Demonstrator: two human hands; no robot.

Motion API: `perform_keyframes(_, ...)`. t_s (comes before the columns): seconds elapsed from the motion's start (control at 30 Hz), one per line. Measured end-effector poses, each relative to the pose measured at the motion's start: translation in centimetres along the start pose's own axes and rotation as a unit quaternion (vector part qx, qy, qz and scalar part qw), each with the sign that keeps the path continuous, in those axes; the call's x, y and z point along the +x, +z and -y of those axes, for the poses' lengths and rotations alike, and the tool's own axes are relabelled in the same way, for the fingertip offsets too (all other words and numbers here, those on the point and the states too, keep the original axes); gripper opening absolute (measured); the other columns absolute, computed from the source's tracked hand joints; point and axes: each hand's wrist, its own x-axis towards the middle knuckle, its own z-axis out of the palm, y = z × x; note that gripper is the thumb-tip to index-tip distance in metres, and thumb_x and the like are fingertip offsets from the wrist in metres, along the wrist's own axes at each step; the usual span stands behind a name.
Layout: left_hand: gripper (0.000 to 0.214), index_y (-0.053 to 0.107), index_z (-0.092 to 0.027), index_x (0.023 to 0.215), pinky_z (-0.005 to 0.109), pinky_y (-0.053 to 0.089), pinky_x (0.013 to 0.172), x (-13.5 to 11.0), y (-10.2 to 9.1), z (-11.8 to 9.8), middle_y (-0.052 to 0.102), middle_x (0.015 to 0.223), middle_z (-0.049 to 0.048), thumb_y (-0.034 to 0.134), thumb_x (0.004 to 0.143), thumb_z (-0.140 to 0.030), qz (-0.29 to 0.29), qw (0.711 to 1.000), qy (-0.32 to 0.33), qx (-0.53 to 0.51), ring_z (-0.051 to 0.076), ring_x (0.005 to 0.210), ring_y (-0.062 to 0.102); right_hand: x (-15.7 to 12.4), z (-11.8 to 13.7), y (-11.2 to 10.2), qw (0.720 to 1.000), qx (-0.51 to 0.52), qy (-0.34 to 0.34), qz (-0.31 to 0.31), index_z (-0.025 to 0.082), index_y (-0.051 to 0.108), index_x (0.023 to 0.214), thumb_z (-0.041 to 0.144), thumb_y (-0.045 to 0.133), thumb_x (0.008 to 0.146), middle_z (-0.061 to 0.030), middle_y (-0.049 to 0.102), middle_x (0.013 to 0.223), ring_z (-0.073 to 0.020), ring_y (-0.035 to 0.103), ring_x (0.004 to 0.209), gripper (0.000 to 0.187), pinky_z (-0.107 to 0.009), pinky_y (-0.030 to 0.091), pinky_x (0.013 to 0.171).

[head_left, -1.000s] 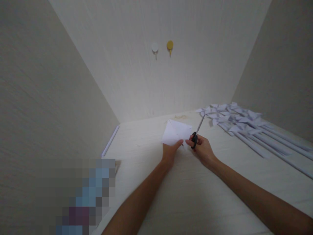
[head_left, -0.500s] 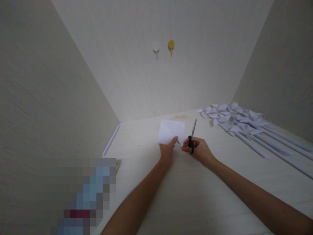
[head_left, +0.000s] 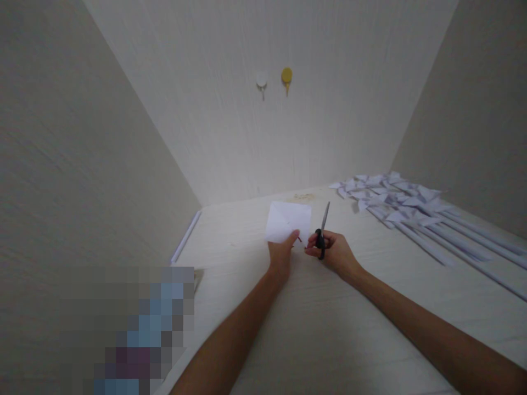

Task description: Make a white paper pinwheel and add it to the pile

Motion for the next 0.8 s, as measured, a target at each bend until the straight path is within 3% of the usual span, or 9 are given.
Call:
perform_keyframes(0.47,0.042,0.057,-0.014,0.094,0.031,0.044,0.076,-0.32,0.14,-0.24,0.062,0.096,0.0090,0.068,0.054,-0.024,0.035,0.999,0.021,0.004,0.019,0.086,0.058,0.00,-0.07,-0.10,1.000,0.006,0.009,-0.023,0.016,0.055,0.064,0.025,0.076,0.042,0.0015,0.058,0.057,-0.0119,0.055,0.054,0.032,-0.023,0.044,0.051)
perform_keyframes(0.8,0.047,0.057,-0.012,0.097,0.035,0.044,0.078,-0.34,0.02,-0.14,0.064,0.089,0.0101,0.069,0.054,-0.025,0.038,0.999,0.016,0.007,0.022,0.086,0.059,0.22,-0.63,-0.05,0.999,-0.007,-0.009,-0.045,0.015,0.055,0.066,0.033,0.075,0.043,0.0001,0.058,0.058,-0.0122,0.054,0.054,0.036,-0.024,0.042,0.050)
